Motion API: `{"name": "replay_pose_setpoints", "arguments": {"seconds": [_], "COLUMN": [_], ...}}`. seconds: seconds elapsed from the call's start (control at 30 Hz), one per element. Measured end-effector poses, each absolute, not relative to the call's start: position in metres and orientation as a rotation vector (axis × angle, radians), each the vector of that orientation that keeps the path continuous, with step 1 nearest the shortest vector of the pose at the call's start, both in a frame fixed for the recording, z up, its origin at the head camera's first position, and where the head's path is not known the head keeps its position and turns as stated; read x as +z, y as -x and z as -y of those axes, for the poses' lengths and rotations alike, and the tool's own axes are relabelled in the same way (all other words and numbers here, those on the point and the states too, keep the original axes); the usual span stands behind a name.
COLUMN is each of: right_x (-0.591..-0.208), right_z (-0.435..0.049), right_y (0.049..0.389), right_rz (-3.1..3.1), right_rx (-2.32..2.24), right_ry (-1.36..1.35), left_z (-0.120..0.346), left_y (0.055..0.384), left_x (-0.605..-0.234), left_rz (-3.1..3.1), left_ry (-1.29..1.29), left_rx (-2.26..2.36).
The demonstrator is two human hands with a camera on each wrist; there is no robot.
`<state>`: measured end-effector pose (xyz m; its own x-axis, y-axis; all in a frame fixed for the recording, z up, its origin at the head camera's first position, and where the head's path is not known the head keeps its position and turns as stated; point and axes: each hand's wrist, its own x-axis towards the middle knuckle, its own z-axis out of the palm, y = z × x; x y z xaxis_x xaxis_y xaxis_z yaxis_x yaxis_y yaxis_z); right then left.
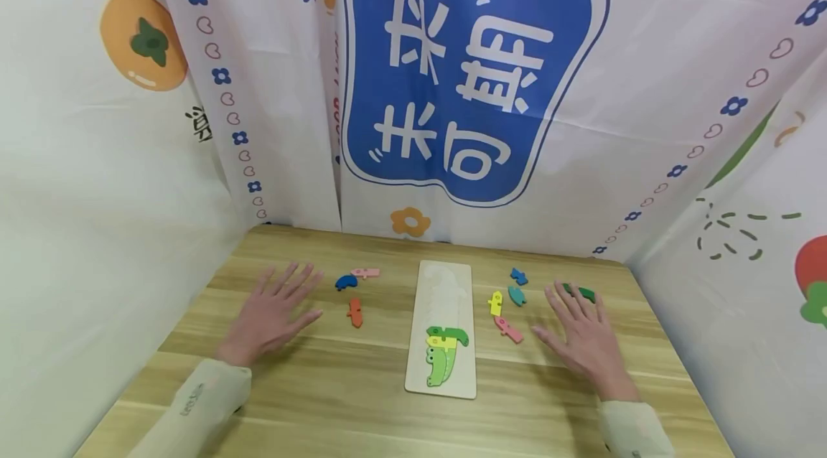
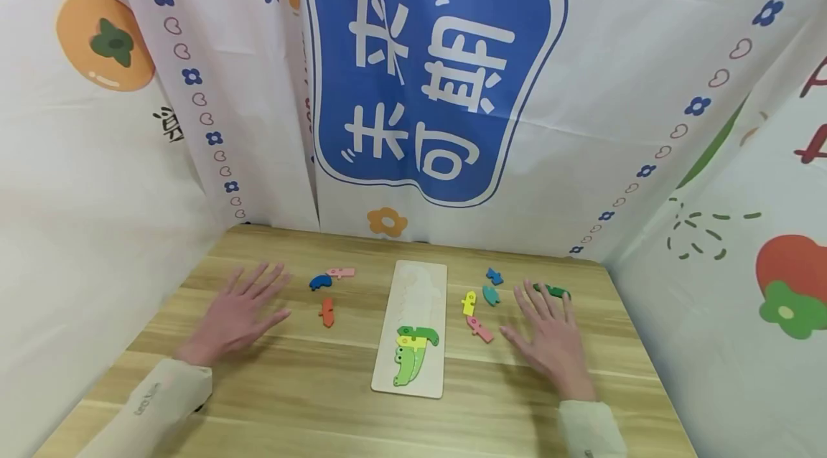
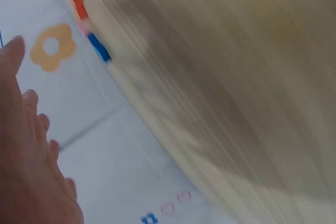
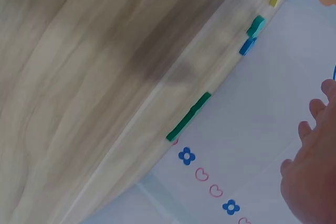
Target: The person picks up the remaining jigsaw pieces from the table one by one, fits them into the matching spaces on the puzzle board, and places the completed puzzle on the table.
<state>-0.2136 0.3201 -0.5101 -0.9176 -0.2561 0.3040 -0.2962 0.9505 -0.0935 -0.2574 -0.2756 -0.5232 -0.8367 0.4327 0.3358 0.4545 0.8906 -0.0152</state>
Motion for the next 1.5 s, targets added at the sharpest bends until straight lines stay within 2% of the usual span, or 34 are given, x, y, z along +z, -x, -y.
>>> {"name": "replay_pose_setpoints", "arguments": {"seconds": [0.77,1.03,1.5], "right_x": [-0.525,-0.53,-0.532], "right_z": [-0.215,-0.205,-0.2], "right_y": [0.228,0.223,0.223], "right_rz": [3.133,3.216,3.213], "right_rx": [0.698,0.771,0.741], "right_ry": [-0.682,-0.733,-0.734], "left_z": [0.131,0.117,0.121], "left_y": [0.245,0.241,0.238], "left_x": [-0.534,-0.538,-0.54], "left_rz": [2.982,3.045,3.039], "left_ry": [1.188,1.222,1.238], "left_rx": [-0.398,-0.33,-0.349]}}
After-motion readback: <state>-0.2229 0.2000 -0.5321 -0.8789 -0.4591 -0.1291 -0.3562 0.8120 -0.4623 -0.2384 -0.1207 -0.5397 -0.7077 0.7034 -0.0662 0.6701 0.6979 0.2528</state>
